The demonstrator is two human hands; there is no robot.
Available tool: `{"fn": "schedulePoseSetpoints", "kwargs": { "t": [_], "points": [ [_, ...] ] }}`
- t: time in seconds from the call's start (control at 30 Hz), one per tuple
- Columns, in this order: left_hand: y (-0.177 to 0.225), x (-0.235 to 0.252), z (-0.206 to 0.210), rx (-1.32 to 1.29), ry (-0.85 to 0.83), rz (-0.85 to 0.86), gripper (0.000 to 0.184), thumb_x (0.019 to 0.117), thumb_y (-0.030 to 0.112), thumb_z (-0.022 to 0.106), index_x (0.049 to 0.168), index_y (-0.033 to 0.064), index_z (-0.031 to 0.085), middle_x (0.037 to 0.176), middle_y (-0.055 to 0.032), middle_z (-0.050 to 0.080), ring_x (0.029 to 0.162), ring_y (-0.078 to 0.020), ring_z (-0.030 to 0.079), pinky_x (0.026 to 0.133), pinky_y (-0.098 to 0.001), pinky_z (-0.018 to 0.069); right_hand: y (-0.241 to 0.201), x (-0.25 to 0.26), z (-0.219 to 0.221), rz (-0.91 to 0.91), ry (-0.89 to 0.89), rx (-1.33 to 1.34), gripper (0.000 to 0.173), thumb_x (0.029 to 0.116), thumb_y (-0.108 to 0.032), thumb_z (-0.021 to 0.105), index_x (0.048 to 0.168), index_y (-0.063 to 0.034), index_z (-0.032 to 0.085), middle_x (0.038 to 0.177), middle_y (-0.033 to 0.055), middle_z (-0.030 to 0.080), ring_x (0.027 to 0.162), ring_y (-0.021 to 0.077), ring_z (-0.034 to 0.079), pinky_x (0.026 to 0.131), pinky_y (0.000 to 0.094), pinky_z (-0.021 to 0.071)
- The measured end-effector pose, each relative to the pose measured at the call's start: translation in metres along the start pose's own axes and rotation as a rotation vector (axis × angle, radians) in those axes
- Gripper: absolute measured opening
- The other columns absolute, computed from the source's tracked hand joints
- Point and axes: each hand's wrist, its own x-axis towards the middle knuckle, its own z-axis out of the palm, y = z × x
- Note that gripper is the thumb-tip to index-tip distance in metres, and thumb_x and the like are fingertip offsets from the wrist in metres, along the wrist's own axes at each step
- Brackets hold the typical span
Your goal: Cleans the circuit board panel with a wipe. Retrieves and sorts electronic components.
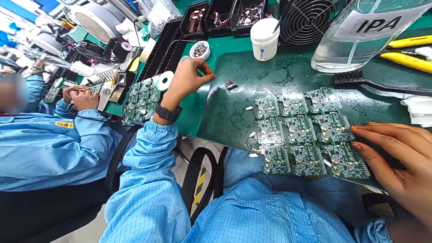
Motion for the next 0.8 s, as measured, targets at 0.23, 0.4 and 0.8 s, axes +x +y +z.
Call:
{"fn": "schedulePoseSetpoints", "kwargs": {
  "t": [0.23,0.4,0.8],
  "points": [
    [0.001,-0.015,0.035,-0.136,-0.032,-0.044,0.023,0.0898,0.014,0.078,0.103,-0.0017,0.067,0.088,-0.0102,0.069,0.070,-0.0165,0.066,0.071,-0.0370,0.0564,0.000,0.000,0.000,0.014,-0.006,-0.007,0.039,0.1047,-0.032,0.053,0.115,-0.0015,0.075,0.114,0.0250,0.072,0.115,0.0392,0.065,0.103,0.0515,0.0450],
    [0.009,-0.033,0.034,-0.210,-0.084,0.032,0.028,0.0854,0.002,0.079,0.108,-0.0003,0.064,0.093,-0.0114,0.071,0.070,-0.0144,0.065,0.065,-0.0291,0.0550,-0.003,0.000,0.000,0.022,0.000,0.000,0.038,0.1051,-0.032,0.053,0.115,-0.0019,0.075,0.113,0.0246,0.072,0.114,0.0387,0.065,0.103,0.0504,0.0448],
    [-0.006,-0.004,0.045,0.027,0.083,0.144,0.012,0.0931,0.005,0.070,0.103,-0.0022,0.072,0.098,-0.0184,0.072,0.080,-0.0293,0.070,0.075,-0.0472,0.0558,0.000,0.000,-0.001,0.004,-0.002,-0.012,0.037,0.1049,-0.032,0.054,0.114,-0.0027,0.075,0.113,0.0234,0.072,0.114,0.0373,0.065,0.102,0.0495,0.0441]
  ]
}}
